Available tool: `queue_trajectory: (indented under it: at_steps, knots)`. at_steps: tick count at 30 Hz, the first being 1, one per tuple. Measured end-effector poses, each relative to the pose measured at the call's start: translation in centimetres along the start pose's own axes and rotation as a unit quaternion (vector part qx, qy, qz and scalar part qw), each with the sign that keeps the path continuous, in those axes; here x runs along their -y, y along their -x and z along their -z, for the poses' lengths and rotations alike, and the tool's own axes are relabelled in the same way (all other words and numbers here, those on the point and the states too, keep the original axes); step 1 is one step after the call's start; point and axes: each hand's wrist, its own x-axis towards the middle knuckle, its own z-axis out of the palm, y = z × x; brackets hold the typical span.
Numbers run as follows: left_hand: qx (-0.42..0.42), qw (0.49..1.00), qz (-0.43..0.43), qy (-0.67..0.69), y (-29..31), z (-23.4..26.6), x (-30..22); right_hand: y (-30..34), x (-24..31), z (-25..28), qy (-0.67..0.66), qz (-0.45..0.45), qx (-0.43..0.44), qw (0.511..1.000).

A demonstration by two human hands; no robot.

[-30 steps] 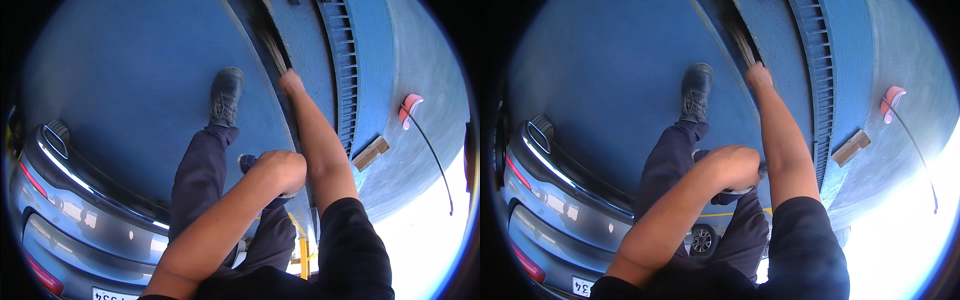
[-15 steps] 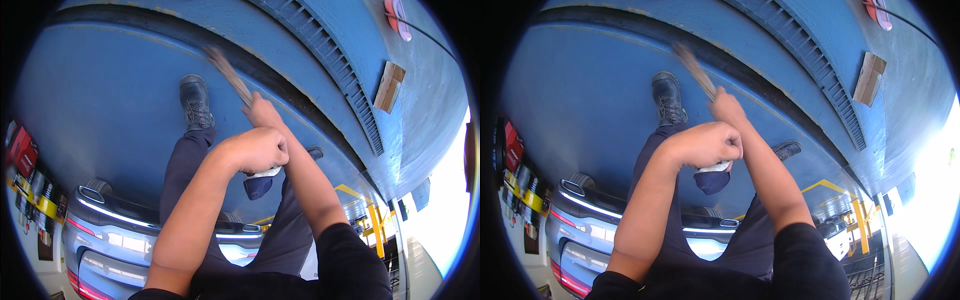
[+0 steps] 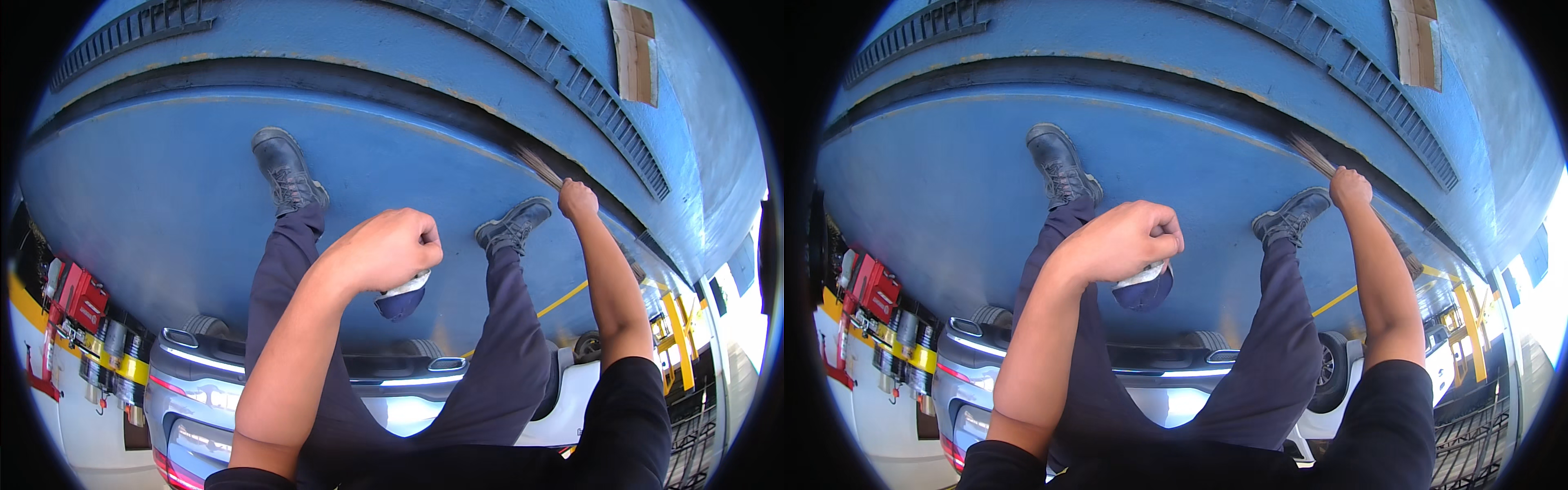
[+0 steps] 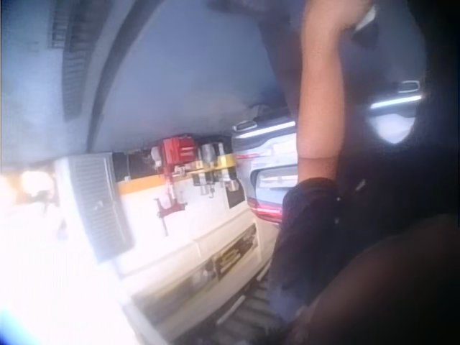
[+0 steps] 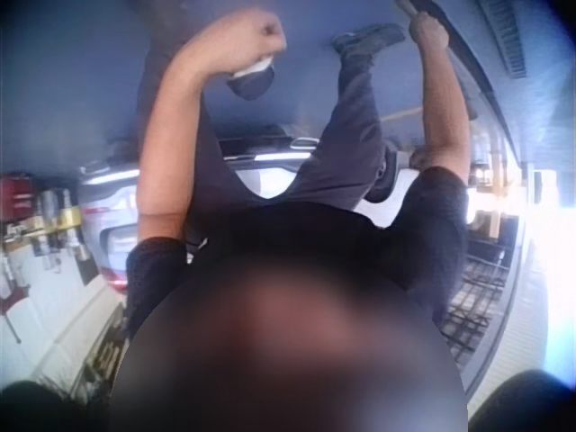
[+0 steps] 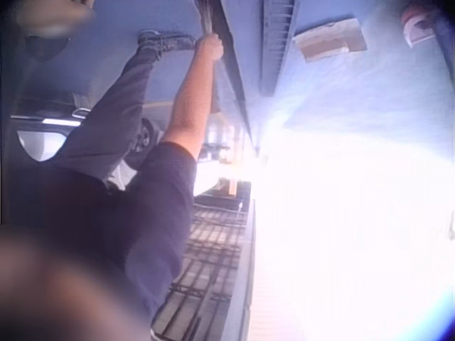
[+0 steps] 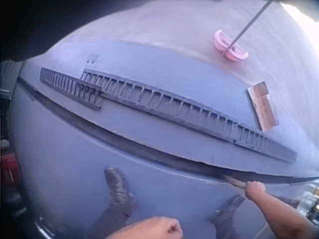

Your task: The person removes drain covers, sweeps debris from the floor drain channel using a broom, and collects the debris with a dustpan and cardboard. The person then replaces the drain covers.

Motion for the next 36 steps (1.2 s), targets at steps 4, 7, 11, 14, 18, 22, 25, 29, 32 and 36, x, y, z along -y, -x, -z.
queue_trajectory:
  at_steps: [4, 7, 11, 14, 18, 22, 25, 29, 32, 36]
  knots:
    - [0.021, 0.999, 0.027, 0.006, -1.0, -0.6, 0.0, 4.3, 5.9, 4.7, -0.06, 0.135, -0.046, 0.988]
    - [0.024, 0.999, 0.032, 0.001, -1.6, -1.0, 0.3, 3.3, 16.2, 9.1, -0.18, 0.229, -0.1, 0.952]
    - [0.005, 0.999, 0.032, 0.018, -2.4, -1.4, 0.6, -1.4, 27.7, 11.2, -0.25, 0.222, -0.044, 0.941]
    - [0.008, 0.998, 0.039, 0.042, -2.5, -2.0, 0.4, -5.4, 22.0, 3.0, -0.291, 0.11, -0.043, 0.949]
    - [-0.016, 0.994, 0.018, 0.103, -2.7, -2.8, -0.2, -5.2, 3.4, -8.0, -0.231, -0.111, 0.016, 0.967]
    - [-0.059, 0.985, -0.012, 0.161, -4.2, -3.3, -0.6, -0.1, -3.1, -10.1, -0.199, -0.132, 0.077, 0.968]
    - [-0.153, 0.953, 0.013, 0.26, -5.4, -3.5, -0.8, 4.5, 1.3, -8.2, -0.312, -0.001, 0.018, 0.95]
    - [-0.19, 0.945, 0.037, 0.263, -6.6, -3.6, -0.8, 6.1, 13.7, -1.9, -0.422, 0.149, 0.051, 0.893]
    - [-0.204, 0.947, 0.032, 0.245, -7.5, -4.1, -0.4, 2.4, 19.3, 1.6, -0.45, 0.171, 0.028, 0.876]
    - [-0.202, 0.945, 0.039, 0.254, -7.7, -5.1, 0.0, -6.2, 11.6, -4.0, -0.332, 0.048, 0.048, 0.941]
